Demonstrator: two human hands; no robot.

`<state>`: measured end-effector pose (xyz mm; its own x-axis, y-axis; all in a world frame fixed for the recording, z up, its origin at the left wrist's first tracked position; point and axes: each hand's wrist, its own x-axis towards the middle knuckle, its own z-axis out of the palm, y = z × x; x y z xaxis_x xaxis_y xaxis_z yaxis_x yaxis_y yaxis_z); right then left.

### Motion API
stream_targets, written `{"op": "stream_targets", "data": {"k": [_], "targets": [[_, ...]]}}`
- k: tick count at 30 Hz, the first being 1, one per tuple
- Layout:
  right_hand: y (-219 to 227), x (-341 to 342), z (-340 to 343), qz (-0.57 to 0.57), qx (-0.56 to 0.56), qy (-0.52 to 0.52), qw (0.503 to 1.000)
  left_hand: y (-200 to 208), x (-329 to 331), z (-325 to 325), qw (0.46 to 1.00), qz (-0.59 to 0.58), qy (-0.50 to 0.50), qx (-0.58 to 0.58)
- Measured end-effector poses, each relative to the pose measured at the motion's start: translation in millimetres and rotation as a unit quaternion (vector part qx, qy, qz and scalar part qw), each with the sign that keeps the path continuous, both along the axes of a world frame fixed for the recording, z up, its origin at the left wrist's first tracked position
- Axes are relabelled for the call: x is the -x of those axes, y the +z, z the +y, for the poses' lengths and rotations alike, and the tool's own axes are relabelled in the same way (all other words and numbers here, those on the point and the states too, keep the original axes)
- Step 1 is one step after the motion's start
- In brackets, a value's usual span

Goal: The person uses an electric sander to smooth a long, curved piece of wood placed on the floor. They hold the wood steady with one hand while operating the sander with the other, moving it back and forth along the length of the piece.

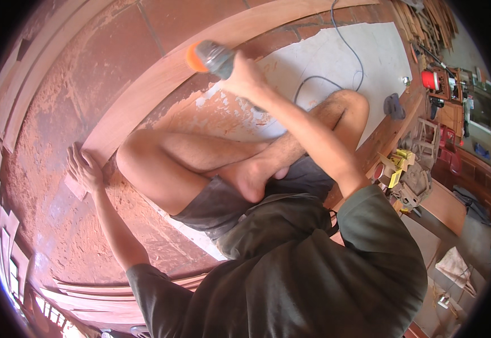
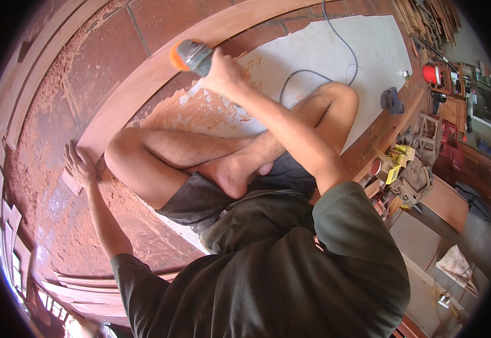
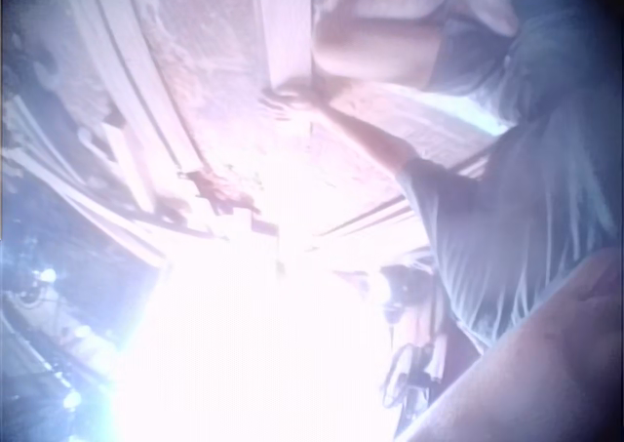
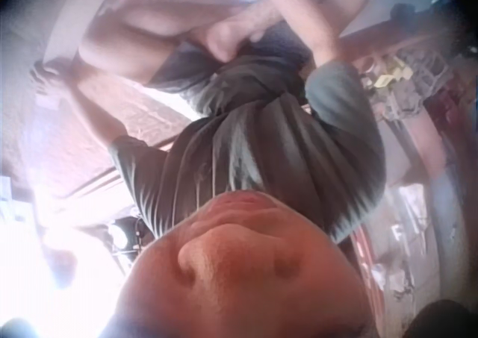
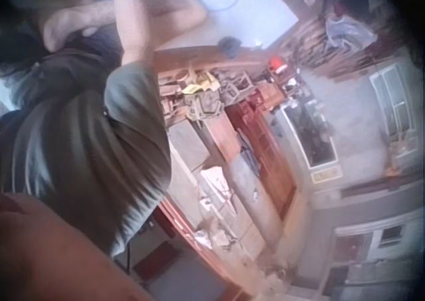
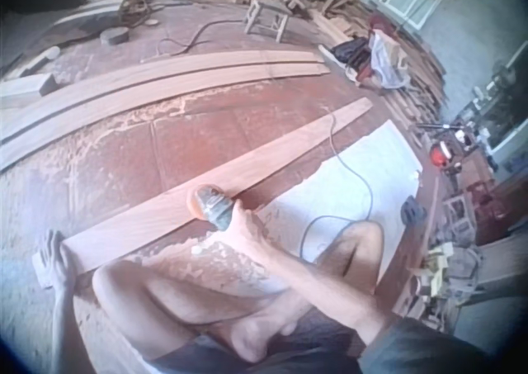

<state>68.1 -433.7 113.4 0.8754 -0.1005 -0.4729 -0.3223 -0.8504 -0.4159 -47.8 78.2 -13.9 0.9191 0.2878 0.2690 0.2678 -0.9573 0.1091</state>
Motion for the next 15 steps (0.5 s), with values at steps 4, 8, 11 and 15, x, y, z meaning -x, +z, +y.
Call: {"op": "stream_targets", "data": {"k": [4, 8, 11, 15], "targets": [[-5.9, -19.7, -81.6, -0.066, 0.066, -0.082, 0.992, 2.9, -3.5, -6.5, 1.000, 0.002, -0.002, 0.010], [-7.2, -45.2, -144.8, -0.043, 0.094, -0.117, 0.988, -3.2, -6.5, -5.5, 1.000, -0.011, -0.011, 0.011], [-3.7, -44.9, -123.5, -0.054, 0.097, -0.125, 0.986, -5.6, -4.8, -1.5, 1.000, -0.009, -0.009, 0.007], [-6.7, -24.5, -71.7, -0.044, 0.049, -0.100, 0.993, -4.9, -2.5, 2.2, 1.000, -0.004, -0.021, 0.000]]}}
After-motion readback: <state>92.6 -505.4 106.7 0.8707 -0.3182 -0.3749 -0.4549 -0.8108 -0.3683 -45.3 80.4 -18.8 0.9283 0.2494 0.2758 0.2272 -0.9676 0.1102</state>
